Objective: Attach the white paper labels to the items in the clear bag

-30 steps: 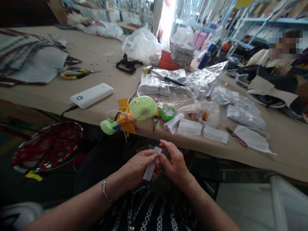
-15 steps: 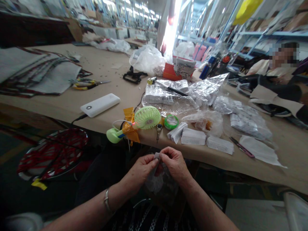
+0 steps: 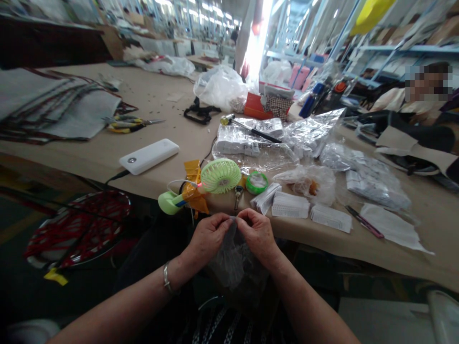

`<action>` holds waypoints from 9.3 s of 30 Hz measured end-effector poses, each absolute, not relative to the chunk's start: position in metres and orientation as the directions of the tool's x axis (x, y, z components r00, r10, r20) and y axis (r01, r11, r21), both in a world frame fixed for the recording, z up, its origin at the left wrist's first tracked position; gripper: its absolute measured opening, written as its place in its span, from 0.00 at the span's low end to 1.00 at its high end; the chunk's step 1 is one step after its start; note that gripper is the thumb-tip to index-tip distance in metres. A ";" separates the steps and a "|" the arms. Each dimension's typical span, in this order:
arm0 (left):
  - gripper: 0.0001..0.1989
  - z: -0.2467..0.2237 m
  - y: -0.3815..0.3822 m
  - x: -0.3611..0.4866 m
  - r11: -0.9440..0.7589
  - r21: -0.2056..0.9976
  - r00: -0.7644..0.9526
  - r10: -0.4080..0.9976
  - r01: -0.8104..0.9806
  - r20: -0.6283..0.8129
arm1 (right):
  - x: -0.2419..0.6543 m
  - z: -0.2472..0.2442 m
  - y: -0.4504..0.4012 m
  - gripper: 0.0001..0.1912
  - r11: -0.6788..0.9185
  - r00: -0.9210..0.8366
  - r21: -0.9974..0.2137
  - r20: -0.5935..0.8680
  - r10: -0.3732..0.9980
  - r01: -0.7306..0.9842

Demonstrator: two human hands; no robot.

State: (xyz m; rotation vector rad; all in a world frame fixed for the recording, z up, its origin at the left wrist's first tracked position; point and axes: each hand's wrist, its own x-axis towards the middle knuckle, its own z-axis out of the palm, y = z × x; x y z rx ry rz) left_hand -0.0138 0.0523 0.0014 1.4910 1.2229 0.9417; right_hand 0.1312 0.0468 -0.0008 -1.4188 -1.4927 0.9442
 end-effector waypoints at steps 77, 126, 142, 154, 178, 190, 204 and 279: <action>0.07 -0.023 0.025 0.009 0.238 0.952 0.414 0.860 0.190 -0.298 | 0.199 -0.006 0.035 0.06 0.400 -0.189 -0.182 0.660 0.727 0.898; 0.07 0.000 0.030 0.031 0.744 0.559 0.644 0.636 -0.367 -0.424 | 0.195 -0.005 -0.015 0.13 0.659 -0.412 -0.366 0.558 0.720 0.657; 0.05 -0.009 0.027 0.028 0.812 0.542 0.542 0.561 -0.215 -0.626 | 0.300 -0.027 -0.013 0.18 -0.044 0.026 0.016 0.604 0.796 0.999; 0.06 0.001 0.027 0.027 0.810 0.551 0.582 0.552 -0.203 -0.597 | 0.277 -0.006 -0.022 0.06 0.237 0.112 -0.380 0.703 0.702 0.894; 0.04 0.003 0.023 0.026 0.735 0.500 0.563 0.675 -0.457 -0.477 | 0.169 -0.005 -0.019 0.08 0.702 -0.525 -0.275 0.502 0.688 0.657; 0.04 0.006 0.021 0.022 0.753 0.497 0.558 0.656 -0.432 -0.508 | 0.173 -0.005 -0.021 0.11 0.609 -0.319 -0.566 0.531 0.785 0.556; 0.08 0.012 0.007 0.014 0.840 0.512 0.777 0.441 -0.180 -0.450 | 0.175 -0.014 0.005 0.13 -0.411 -0.490 -0.818 -0.186 0.852 -0.402; 0.14 -0.008 0.006 0.004 0.625 0.729 0.516 0.738 -0.278 -0.436 | 0.145 0.000 0.009 0.10 -0.184 -0.079 -0.981 -0.189 0.979 0.065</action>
